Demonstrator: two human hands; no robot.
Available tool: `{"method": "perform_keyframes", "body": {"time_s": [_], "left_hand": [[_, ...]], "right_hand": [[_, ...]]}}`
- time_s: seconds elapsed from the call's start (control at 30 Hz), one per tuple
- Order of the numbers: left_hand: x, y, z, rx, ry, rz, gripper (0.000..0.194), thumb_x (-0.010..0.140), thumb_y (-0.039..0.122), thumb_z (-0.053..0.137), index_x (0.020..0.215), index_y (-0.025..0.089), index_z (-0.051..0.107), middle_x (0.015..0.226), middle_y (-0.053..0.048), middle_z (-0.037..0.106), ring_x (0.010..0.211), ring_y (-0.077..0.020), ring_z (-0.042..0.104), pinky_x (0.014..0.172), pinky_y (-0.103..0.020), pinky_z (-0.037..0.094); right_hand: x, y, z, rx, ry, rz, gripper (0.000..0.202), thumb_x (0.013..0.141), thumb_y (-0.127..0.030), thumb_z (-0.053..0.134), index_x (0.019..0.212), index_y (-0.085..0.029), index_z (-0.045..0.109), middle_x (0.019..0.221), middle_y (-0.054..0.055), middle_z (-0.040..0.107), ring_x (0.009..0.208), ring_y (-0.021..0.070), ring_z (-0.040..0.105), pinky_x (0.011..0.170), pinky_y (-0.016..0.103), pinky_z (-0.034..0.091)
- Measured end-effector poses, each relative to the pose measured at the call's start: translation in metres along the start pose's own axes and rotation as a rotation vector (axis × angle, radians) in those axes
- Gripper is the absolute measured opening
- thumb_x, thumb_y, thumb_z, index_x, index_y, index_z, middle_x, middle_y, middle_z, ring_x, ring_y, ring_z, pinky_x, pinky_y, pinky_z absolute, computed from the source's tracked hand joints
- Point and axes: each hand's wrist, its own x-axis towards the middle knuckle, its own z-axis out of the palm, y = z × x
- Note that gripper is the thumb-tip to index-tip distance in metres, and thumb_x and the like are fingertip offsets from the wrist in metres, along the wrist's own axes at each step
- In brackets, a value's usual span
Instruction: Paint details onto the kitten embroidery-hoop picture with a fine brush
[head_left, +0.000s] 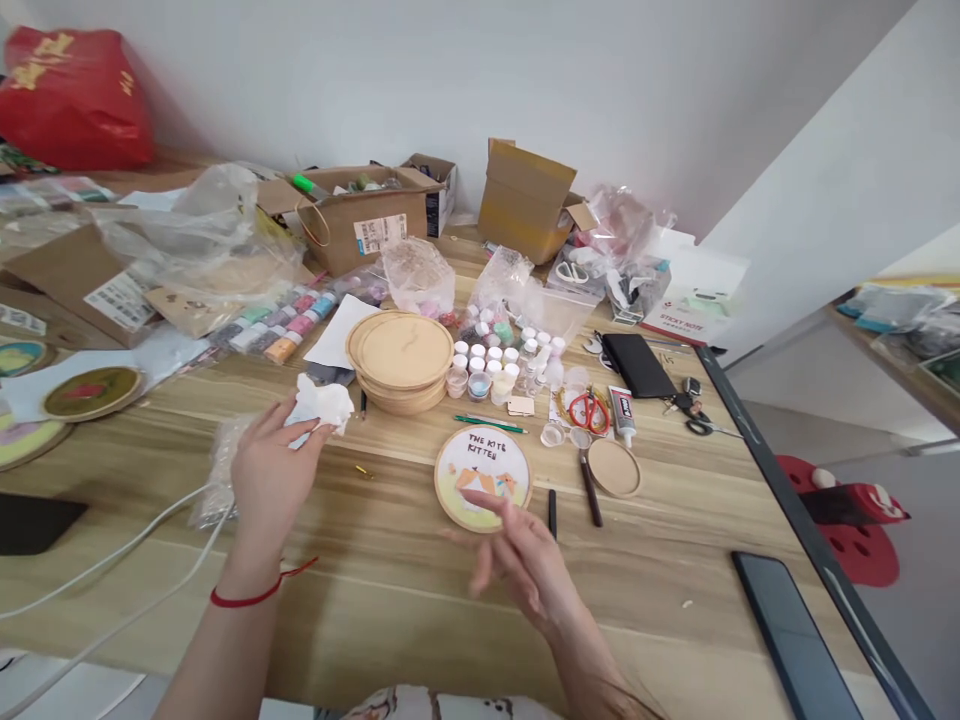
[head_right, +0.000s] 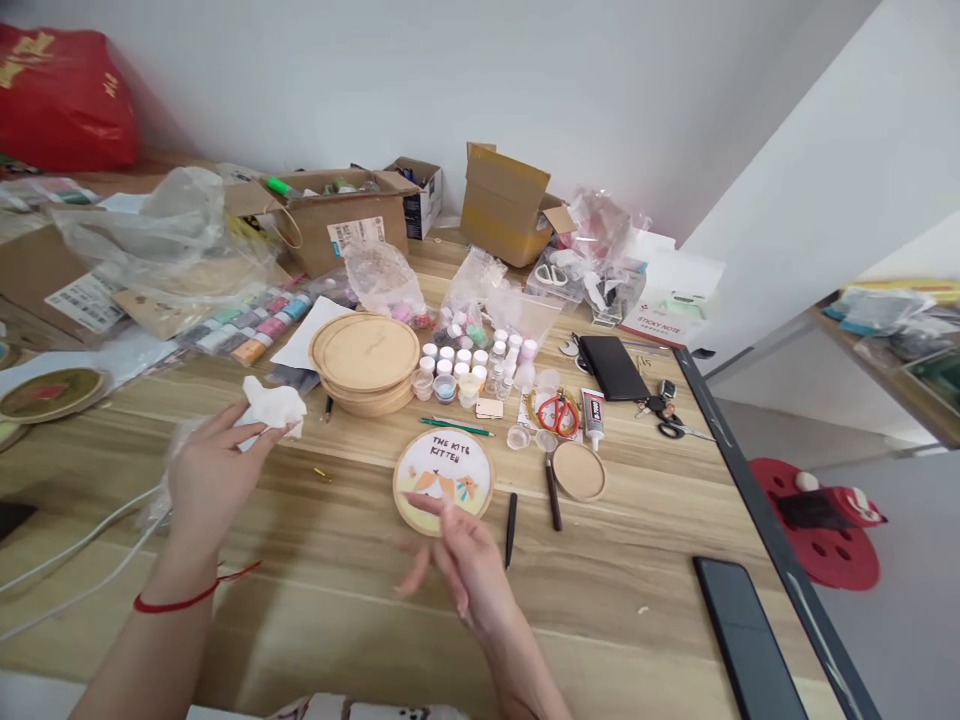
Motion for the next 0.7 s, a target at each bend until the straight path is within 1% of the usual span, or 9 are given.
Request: {"method": "perform_keyframes", "body": {"time_s": [0.07,0.13,0.2,0.27,0.33,0.37,0.43,0.57,0.7], "left_hand": [[-0.001,0.001,-0.001,0.209,0.066,0.109,0.012,0.067,0.016,0.082,0.068,0.022,0.071,0.137,0.012,0.06,0.147,-0.0322,0.015,0.123,-0.033,0.005],[-0.003,0.001,0.001,0.311,0.089,0.189,0.011,0.07,0.016,0.079,0.066,0.018,0.07,0.135,0.009,0.062,0.146,-0.0337,0.02,0.122,-0.036,0.012],[-0.005,0.0,0.003,0.316,0.084,0.228,0.014,0.071,0.018,0.078,0.062,0.018,0.068,0.132,0.009,0.064,0.145,-0.0343,0.025,0.122,-0.037,0.014],[-0.006,-0.002,0.006,0.377,0.083,0.237,0.017,0.072,0.022,0.078,0.061,0.019,0.066,0.127,0.007,0.067,0.142,-0.0345,0.034,0.123,-0.04,0.017],[-0.007,-0.002,0.009,0.441,0.085,0.224,0.017,0.073,0.027,0.078,0.063,0.02,0.066,0.12,0.004,0.07,0.137,-0.0338,0.043,0.121,-0.044,0.022],[-0.009,-0.002,0.01,0.436,0.071,0.209,0.015,0.074,0.029,0.077,0.066,0.021,0.068,0.117,0.003,0.071,0.135,-0.033,0.045,0.12,-0.044,0.026],[-0.014,0.001,0.013,0.358,0.03,0.159,0.012,0.075,0.031,0.077,0.07,0.022,0.071,0.107,0.002,0.071,0.13,-0.0312,0.05,0.113,-0.039,0.036],[-0.027,0.002,0.014,0.162,-0.065,-0.023,0.019,0.074,0.039,0.079,0.073,0.02,0.074,0.08,0.0,0.07,0.101,-0.025,0.063,0.087,-0.027,0.051],[-0.039,0.004,0.016,0.045,-0.096,-0.231,0.04,0.064,0.054,0.082,0.082,0.018,0.075,0.077,-0.003,0.072,0.072,-0.0188,0.063,0.063,-0.025,0.052]], "right_hand": [[-0.012,-0.002,-0.019,-0.04,0.222,-0.074,0.071,0.09,-0.072,0.04,0.1,-0.012,0.076,0.027,-0.012,0.027,0.032,0.0158,0.048,0.09,0.048,0.049],[-0.024,-0.008,-0.041,-0.126,0.382,-0.137,0.09,0.087,-0.08,0.02,0.081,-0.012,0.078,0.027,-0.008,0.027,0.032,0.0161,0.046,0.088,0.047,0.05],[-0.033,-0.015,-0.061,-0.261,0.528,-0.212,0.093,0.086,-0.081,0.014,0.08,-0.014,0.079,0.029,-0.007,0.029,0.037,0.0179,0.048,0.081,0.045,0.051],[-0.037,-0.018,-0.076,-0.512,0.677,-0.253,0.079,0.084,-0.08,0.031,0.084,-0.016,0.078,0.041,0.0,0.049,0.052,0.0218,0.058,0.073,0.04,0.05],[-0.034,-0.014,-0.085,-0.837,0.797,-0.238,0.055,0.078,-0.068,0.059,0.096,-0.018,0.074,0.072,0.006,0.068,0.065,0.0225,0.061,0.069,0.037,0.049],[-0.03,-0.01,-0.088,-0.98,0.822,-0.23,0.051,0.075,-0.059,0.066,0.103,-0.018,0.072,0.086,0.009,0.07,0.065,0.0214,0.06,0.067,0.037,0.049],[-0.021,0.001,-0.091,-1.161,0.804,-0.23,0.047,0.075,-0.044,0.066,0.114,-0.018,0.065,0.1,0.011,0.069,0.064,0.0195,0.058,0.069,0.038,0.05],[-0.008,0.015,-0.096,-1.304,0.785,-0.215,0.04,0.075,-0.031,0.056,0.111,-0.014,0.061,0.093,0.01,0.065,0.067,0.0206,0.059,0.073,0.039,0.05],[-0.009,0.011,-0.1,-1.359,0.717,-0.163,0.026,0.073,-0.029,0.053,0.092,-0.016,0.065,0.082,0.008,0.061,0.067,0.0203,0.059,0.07,0.036,0.049]]}}
